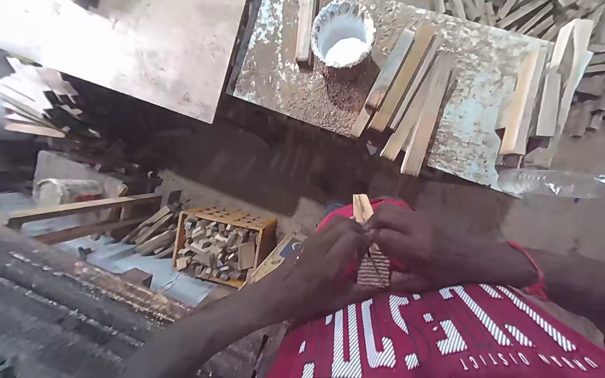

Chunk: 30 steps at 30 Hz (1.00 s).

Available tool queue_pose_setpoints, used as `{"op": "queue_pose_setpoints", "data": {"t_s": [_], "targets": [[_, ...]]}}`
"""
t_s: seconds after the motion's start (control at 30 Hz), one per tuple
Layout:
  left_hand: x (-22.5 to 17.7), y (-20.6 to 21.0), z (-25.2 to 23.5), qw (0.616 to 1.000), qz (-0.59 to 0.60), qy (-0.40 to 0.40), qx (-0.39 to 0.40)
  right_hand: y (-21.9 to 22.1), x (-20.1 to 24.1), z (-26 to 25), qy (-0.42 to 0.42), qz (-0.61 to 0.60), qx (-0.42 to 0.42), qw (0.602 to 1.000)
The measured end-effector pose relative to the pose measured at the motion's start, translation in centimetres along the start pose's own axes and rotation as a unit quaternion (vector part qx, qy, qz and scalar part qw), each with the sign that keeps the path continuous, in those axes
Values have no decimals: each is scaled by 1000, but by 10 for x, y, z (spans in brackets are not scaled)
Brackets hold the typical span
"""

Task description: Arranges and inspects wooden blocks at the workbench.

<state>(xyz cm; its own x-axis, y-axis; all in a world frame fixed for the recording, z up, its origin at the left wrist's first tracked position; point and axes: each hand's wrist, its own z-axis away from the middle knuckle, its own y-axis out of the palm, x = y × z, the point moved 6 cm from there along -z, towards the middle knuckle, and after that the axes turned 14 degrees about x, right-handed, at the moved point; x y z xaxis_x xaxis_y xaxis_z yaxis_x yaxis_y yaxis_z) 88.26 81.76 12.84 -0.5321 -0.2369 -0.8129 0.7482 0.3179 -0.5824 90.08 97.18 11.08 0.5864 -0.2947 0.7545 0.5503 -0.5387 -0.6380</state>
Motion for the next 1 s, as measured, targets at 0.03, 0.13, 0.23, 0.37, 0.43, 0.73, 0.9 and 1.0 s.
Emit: {"op": "queue_pose_setpoints", "data": {"t_s": [0.03,0.13,0.23,0.37,0.43,0.73,0.9,1.0], "targets": [[-4,1,1,1000,-14,17,2,-1,4,0,-16,-4,9,1000],[-13,3,1,997,-36,66,12,-4,12,2,-45,-8,39,998],[-15,3,3,995,-44,89,20,-6,14,0,-70,-19,38,997],[-21,-1,6,994,-57,97,16,-9,18,-2,-100,-38,34,994],[-20,-1,9,994,-58,91,26,-9,18,-4,-103,-38,38,993],[-14,-4,12,995,-49,80,19,-14,11,-14,-135,-59,66,987],[-13,-7,13,996,-46,79,16,-15,11,-20,-151,-50,75,985],[-12,-8,16,997,-39,72,12,-16,11,-21,-155,-49,74,984]]}}
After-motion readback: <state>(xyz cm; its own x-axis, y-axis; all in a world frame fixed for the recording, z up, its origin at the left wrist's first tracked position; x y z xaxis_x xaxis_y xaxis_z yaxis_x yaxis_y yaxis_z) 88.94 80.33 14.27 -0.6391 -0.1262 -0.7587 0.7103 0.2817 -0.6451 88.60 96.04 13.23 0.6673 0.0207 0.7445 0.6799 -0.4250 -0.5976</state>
